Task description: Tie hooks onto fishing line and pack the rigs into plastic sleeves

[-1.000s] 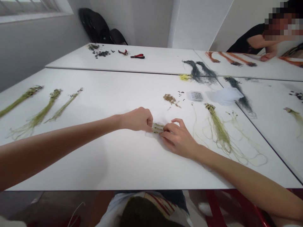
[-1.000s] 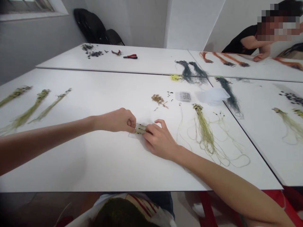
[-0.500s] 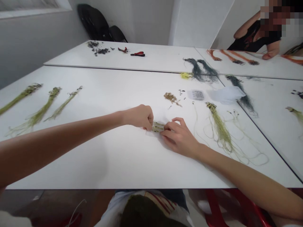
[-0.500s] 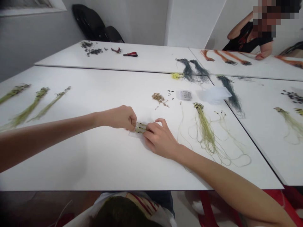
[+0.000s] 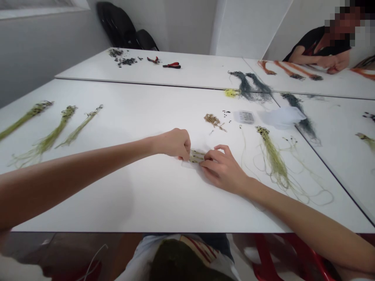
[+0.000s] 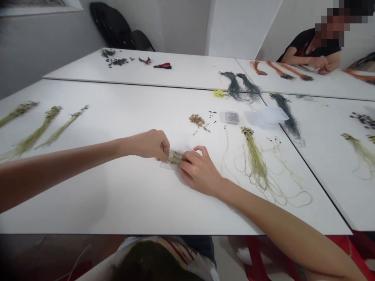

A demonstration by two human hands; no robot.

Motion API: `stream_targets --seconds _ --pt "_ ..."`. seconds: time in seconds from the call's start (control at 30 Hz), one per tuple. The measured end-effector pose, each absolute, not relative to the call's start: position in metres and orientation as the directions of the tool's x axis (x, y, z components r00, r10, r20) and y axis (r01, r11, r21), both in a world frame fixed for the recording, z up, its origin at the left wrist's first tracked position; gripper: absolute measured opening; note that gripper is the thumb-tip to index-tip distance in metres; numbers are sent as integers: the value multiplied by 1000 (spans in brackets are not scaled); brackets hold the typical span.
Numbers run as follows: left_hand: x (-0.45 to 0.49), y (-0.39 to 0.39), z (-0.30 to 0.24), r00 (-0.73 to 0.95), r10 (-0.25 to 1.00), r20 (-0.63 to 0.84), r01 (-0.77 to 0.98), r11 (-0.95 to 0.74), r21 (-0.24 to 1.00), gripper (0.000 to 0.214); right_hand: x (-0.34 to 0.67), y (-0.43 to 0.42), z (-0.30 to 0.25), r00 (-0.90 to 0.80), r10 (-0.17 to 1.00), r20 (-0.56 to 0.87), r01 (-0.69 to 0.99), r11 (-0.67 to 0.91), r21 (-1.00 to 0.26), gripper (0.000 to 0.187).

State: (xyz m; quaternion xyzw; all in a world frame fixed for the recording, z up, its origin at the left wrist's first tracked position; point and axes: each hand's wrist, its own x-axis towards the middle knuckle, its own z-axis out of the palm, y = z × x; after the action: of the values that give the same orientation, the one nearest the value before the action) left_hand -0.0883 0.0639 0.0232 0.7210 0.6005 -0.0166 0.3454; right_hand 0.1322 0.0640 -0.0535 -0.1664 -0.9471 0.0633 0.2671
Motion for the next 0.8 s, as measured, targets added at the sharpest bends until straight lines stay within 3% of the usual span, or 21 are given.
stream_targets --seconds 0.43,0.53,0.6,0.7,0.8 --pt "-90 54 25 235 874 -425 891 -19 454 11 132 64 -53 -799 352 487 280 935 -217 17" --pt "-91 40 23 221 929 -296 896 -73 439 16 131 64 -52 -799 356 484 285 934 -216 18" --pt "-90 28 19 283 948 -144 889 -203 411 19 131 64 -52 -799 354 486 282 935 -217 18" --pt "-87 12 8 419 907 41 861 -411 301 25 131 64 -52 -797 350 493 274 936 -221 18" --pt "-83 2 -3 507 852 127 831 -523 192 26 131 64 -53 -789 357 500 277 933 -230 18"
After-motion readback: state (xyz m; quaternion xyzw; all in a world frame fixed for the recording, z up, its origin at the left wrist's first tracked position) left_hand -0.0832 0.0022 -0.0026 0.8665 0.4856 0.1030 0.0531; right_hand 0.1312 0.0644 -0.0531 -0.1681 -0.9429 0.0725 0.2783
